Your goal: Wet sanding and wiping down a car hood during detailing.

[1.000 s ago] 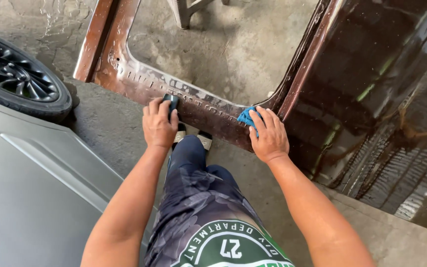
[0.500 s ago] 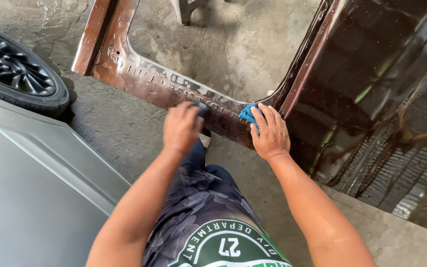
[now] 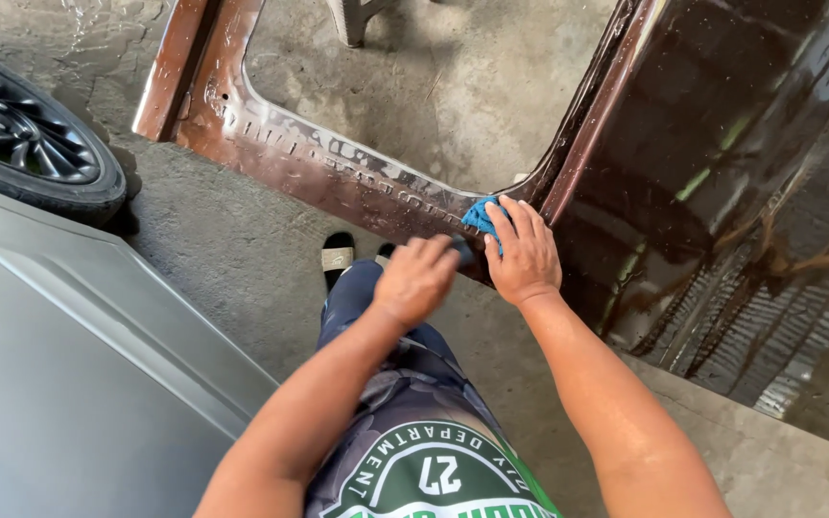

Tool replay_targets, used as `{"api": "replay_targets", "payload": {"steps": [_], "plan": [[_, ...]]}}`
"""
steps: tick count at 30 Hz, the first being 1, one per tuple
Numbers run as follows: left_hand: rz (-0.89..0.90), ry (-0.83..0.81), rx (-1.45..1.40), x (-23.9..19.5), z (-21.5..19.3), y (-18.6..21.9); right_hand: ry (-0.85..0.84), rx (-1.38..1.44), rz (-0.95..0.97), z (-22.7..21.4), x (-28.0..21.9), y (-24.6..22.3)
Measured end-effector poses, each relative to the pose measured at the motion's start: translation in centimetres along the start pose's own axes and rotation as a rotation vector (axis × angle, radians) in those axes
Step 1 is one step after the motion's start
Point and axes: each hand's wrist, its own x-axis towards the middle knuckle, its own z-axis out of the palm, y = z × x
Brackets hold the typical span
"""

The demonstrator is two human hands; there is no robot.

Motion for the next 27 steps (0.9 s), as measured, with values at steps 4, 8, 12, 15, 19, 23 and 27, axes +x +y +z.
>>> {"api": "replay_targets", "payload": {"steps": [4, 8, 12, 15, 19, 23, 27], "plan": [[-0.219, 0.088, 0.063, -0.7, -4.2, -6.3, -0.007, -0.012, 0.002, -0.2, -0.2, 0.0], [-0.383, 0.172, 0.179, -0.8, -4.0, -8.1, 0.014, -0.006, -0.013, -0.1, 0.1, 0.1], [-0.124, 0.070, 0.051, -0.8, -0.6, -2.3, 0.012, 0.001, -0.001, 0.0, 0.0, 0.0], [0.035, -0.096, -0.004, -0.9, 0.6, 0.3, 0.012, -0.018, -0.010, -0.3, 0.1, -0.1], [-0.064, 0.014, 0.015, -0.6, -1.9, -4.6, 0.008, -0.005, -0.009, -0.1, 0.0, 0.0], [-0.397, 0.210, 0.195, -1.4, -4.9, -10.2, -0.012, -0.010, 0.005, -0.3, -0.2, -0.2], [-0.391, 0.230, 0.152, -0.9, -3.9, -8.2, -0.004, -0.007, -0.006, 0.0, -0.1, 0.1]]}}
